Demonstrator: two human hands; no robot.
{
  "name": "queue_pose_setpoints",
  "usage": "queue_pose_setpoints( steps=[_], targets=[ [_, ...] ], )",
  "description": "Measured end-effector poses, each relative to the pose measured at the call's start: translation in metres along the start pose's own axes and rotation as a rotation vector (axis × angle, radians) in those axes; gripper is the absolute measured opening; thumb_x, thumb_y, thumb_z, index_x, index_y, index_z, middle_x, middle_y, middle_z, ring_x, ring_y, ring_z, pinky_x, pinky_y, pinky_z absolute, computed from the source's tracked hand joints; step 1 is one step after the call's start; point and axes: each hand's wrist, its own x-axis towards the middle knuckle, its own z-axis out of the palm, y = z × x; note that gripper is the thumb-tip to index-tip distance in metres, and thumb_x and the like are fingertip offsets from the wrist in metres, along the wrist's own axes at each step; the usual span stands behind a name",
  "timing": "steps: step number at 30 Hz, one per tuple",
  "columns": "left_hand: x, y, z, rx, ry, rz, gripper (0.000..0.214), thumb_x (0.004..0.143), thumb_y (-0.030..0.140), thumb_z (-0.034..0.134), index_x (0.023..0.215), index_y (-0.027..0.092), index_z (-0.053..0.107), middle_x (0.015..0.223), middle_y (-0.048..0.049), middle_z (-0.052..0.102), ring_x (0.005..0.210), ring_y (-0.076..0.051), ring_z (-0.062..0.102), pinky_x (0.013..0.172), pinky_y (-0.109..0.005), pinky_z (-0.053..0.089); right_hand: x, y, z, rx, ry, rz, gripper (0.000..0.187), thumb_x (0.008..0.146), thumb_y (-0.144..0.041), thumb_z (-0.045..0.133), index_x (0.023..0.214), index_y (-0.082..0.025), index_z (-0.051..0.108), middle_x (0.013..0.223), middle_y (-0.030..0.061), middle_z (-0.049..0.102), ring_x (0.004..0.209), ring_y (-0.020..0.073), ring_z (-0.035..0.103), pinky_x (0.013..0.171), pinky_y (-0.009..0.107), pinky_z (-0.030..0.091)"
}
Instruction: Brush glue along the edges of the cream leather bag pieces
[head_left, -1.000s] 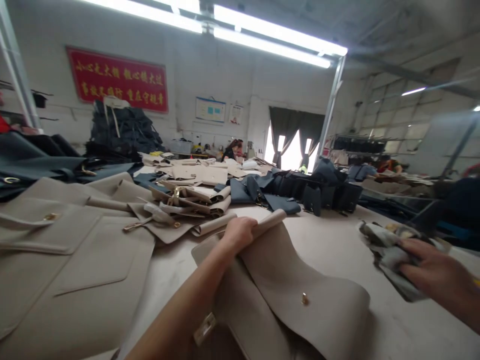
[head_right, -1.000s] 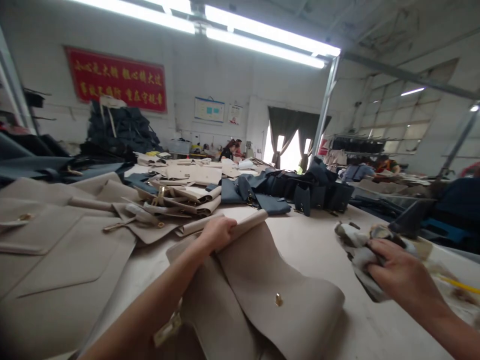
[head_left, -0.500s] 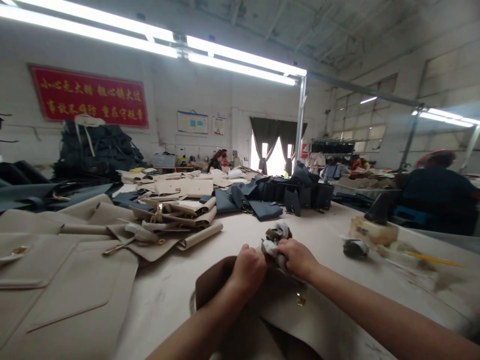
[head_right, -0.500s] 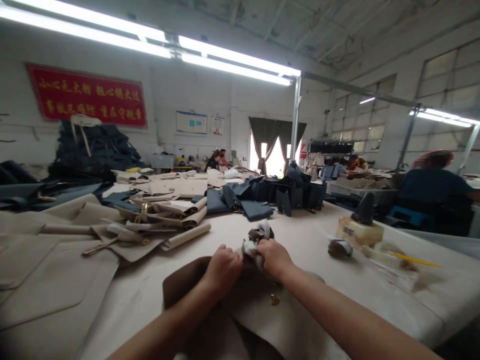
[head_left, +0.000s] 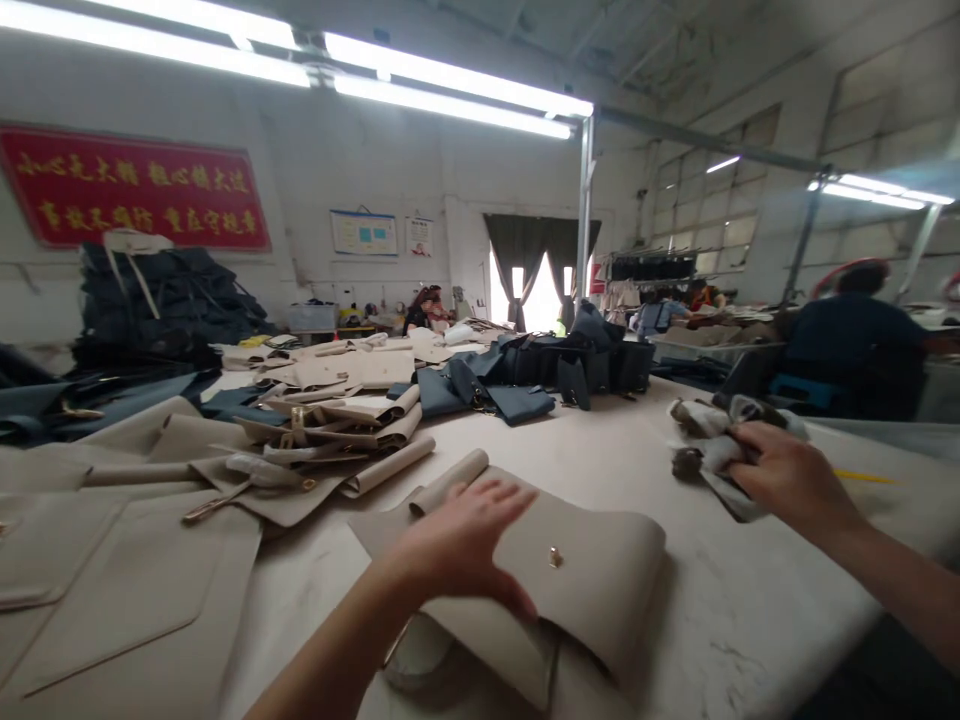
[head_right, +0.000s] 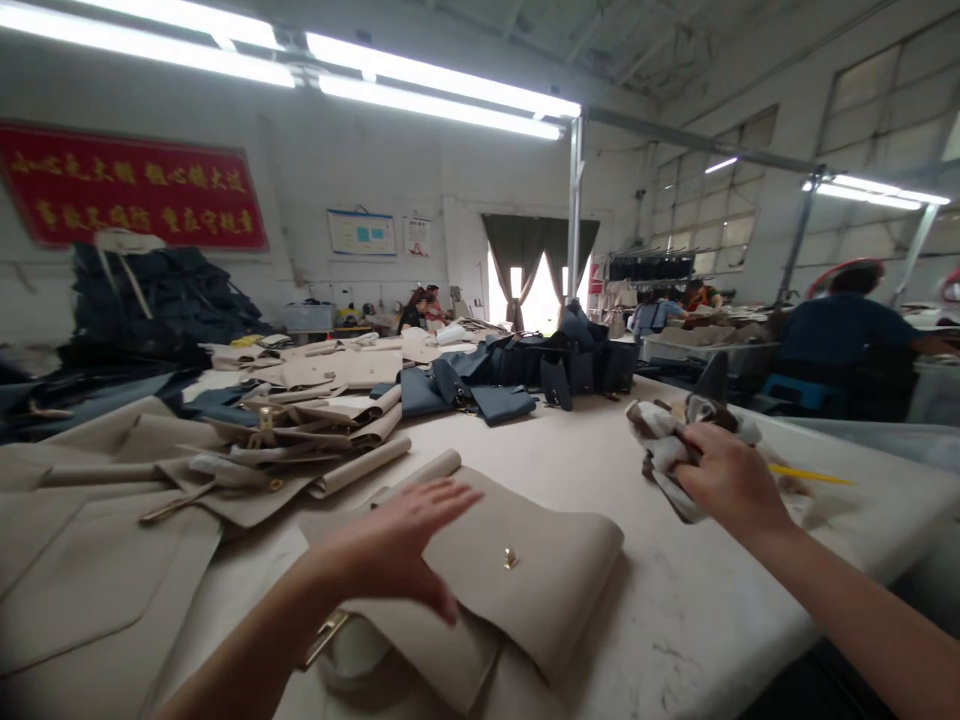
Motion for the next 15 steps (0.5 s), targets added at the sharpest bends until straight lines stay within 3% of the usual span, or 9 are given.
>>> queue_pose_setpoints(
  steps=[2, 5, 9, 12, 15],
  targets=[
    [-0.009, 0.035, 0.008, -0.031, -0.1, 0.091, 0.106, 0.06, 0.051, 0.072, 0.145, 0.032, 0.011, 0.149, -0.0141, 0.028, 0.136, -0.034, 0.02, 0.106, -0.057, 0.016, -0.025, 0.014, -0.015, 0.058, -0.001, 0.035, 0.013, 0.067, -0.028, 0.046, 0.076, -0.022, 0.055, 0.086, 0.0074, 0.062, 0.081, 0.0244, 0.058, 0.067, 0.032, 0.04],
    [-0.005, 0.073, 0.038, 0.104, -0.1, 0.028, 0.106, 0.063, 0.036, 0.072, 0.147, 0.026, 0.008, 0.15, -0.0213, 0.016, 0.137, -0.039, 0.01, 0.102, -0.068, 0.007, -0.058, 0.026, -0.031, 0.141, 0.022, 0.129, 0.026, 0.062, -0.033, 0.049, 0.084, -0.024, 0.057, 0.097, 0.008, 0.064, 0.09, 0.0289, 0.059, 0.074, 0.036, 0.043],
    [0.026, 0.091, 0.092, 0.244, -0.178, -0.009, 0.119, 0.048, 0.028, 0.076, 0.146, 0.015, 0.011, 0.148, -0.0306, 0.011, 0.134, -0.046, 0.011, 0.098, -0.072, 0.003, -0.088, 0.022, -0.047, 0.211, -0.003, 0.306, 0.033, 0.057, -0.042, 0.05, 0.085, -0.025, 0.059, 0.095, 0.0076, 0.066, 0.069, 0.0284, 0.061, 0.065, 0.039, 0.045],
    [0.048, 0.09, 0.117, 0.298, -0.122, -0.126, 0.107, 0.055, 0.03, 0.07, 0.145, 0.008, 0.017, 0.14, -0.0358, 0.028, 0.13, -0.047, 0.026, 0.097, -0.072, 0.011, -0.102, 0.018, -0.058, 0.268, -0.035, 0.343, 0.03, 0.057, -0.04, 0.052, 0.083, -0.028, 0.059, 0.087, 0.0046, 0.067, 0.062, 0.0265, 0.061, 0.061, 0.038, 0.045],
    [0.063, 0.09, 0.125, 0.365, -0.066, -0.225, 0.095, 0.059, 0.019, 0.067, 0.142, 0.003, 0.023, 0.119, -0.037, 0.051, 0.11, -0.044, 0.051, 0.09, -0.066, 0.031, -0.114, 0.021, -0.067, 0.287, -0.037, 0.327, 0.026, 0.057, -0.037, 0.051, 0.08, -0.029, 0.06, 0.083, 0.0033, 0.067, 0.063, 0.0268, 0.061, 0.06, 0.037, 0.045]
  ],
)
